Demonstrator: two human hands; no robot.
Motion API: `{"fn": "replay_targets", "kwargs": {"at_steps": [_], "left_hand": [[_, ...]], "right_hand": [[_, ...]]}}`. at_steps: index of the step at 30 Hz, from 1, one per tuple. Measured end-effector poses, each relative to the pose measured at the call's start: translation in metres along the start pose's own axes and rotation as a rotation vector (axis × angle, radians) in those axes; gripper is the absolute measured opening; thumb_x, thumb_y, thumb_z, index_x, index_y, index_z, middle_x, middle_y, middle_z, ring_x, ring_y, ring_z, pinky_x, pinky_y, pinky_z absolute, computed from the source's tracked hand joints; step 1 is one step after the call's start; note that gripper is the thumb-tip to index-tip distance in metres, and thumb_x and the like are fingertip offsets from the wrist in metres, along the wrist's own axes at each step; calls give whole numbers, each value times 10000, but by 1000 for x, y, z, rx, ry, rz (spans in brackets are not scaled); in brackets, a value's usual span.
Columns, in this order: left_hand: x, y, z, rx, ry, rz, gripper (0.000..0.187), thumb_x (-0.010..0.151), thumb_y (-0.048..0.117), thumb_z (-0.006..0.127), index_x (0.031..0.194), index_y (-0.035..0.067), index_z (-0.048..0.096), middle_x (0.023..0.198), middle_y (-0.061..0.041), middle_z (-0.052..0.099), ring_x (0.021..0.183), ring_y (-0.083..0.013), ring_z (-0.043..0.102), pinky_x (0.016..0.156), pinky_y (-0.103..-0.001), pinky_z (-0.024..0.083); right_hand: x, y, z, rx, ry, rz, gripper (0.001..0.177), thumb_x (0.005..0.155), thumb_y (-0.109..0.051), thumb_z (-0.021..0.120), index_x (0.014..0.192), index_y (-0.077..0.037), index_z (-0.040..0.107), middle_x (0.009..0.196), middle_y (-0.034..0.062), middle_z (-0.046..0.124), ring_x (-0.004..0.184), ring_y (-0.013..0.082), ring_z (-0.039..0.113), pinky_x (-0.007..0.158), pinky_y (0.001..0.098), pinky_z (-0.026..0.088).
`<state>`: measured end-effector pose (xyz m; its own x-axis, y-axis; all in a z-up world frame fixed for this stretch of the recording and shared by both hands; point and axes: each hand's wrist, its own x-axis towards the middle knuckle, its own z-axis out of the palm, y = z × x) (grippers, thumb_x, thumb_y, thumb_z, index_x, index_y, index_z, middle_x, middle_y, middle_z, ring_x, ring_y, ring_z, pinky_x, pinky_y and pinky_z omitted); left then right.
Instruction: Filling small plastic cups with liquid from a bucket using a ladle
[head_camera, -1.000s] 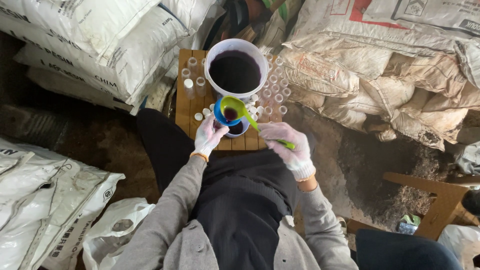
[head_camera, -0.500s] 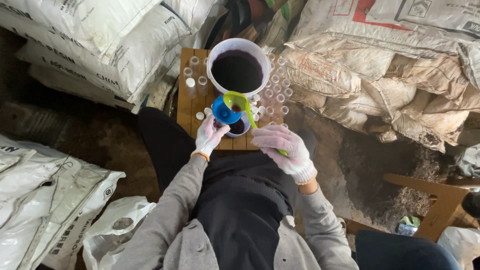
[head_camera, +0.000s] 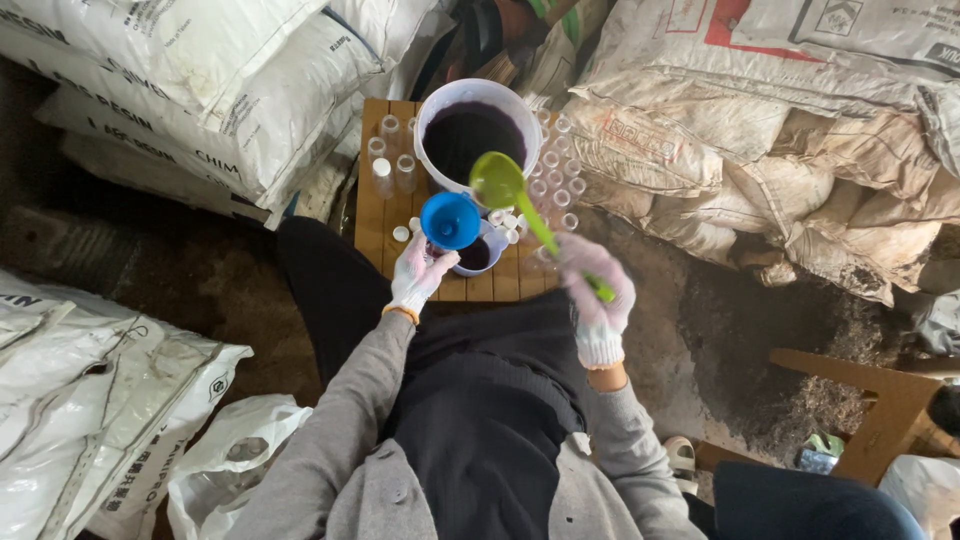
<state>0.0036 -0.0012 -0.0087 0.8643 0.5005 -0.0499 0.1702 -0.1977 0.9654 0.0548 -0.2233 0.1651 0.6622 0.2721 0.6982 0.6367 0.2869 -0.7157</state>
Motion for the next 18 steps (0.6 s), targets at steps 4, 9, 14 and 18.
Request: {"fn": "replay_targets", "kwargs": {"at_steps": [4, 9, 14, 18], "left_hand": [[0, 11, -4, -29, 2, -19, 448, 836, 237, 819, 1233, 197, 613, 970, -23, 701, 943, -192, 697, 934, -384, 570], [1, 2, -4, -63, -29, -33, 313, 868, 189, 800, 1122, 145, 622, 922, -59, 696, 897, -200, 698, 799, -361, 615], [7, 7, -5, -148, -51, -108, 301, 866, 196, 792, 1109, 145, 621, 915, -51, 697, 883, -171, 684, 777, -345, 625], [6, -2, -5, -53, -53, -119, 375, 856, 299, 820, 1140, 168, 613, 1004, -75, 716, 973, -216, 705, 864, -389, 619]], "right_hand": [[-6, -2, 9, -146, 240, 194, 122, 1008, -31, 664, 1097, 53, 662, 1129, 231, 719, 1091, 316, 700, 855, 443, 620], [-28, 31, 20, -79, 387, 564, 136, 970, -27, 699, 1083, 43, 672, 1080, 246, 714, 950, 283, 723, 788, 442, 651], [-56, 94, 19, 34, 427, 768, 180, 986, -51, 697, 1130, 45, 648, 1131, 266, 667, 948, 320, 715, 813, 465, 658], [-86, 151, 15, 17, 458, 880, 218, 985, -146, 742, 1141, -4, 685, 1128, 262, 673, 960, 309, 712, 840, 484, 636]]}}
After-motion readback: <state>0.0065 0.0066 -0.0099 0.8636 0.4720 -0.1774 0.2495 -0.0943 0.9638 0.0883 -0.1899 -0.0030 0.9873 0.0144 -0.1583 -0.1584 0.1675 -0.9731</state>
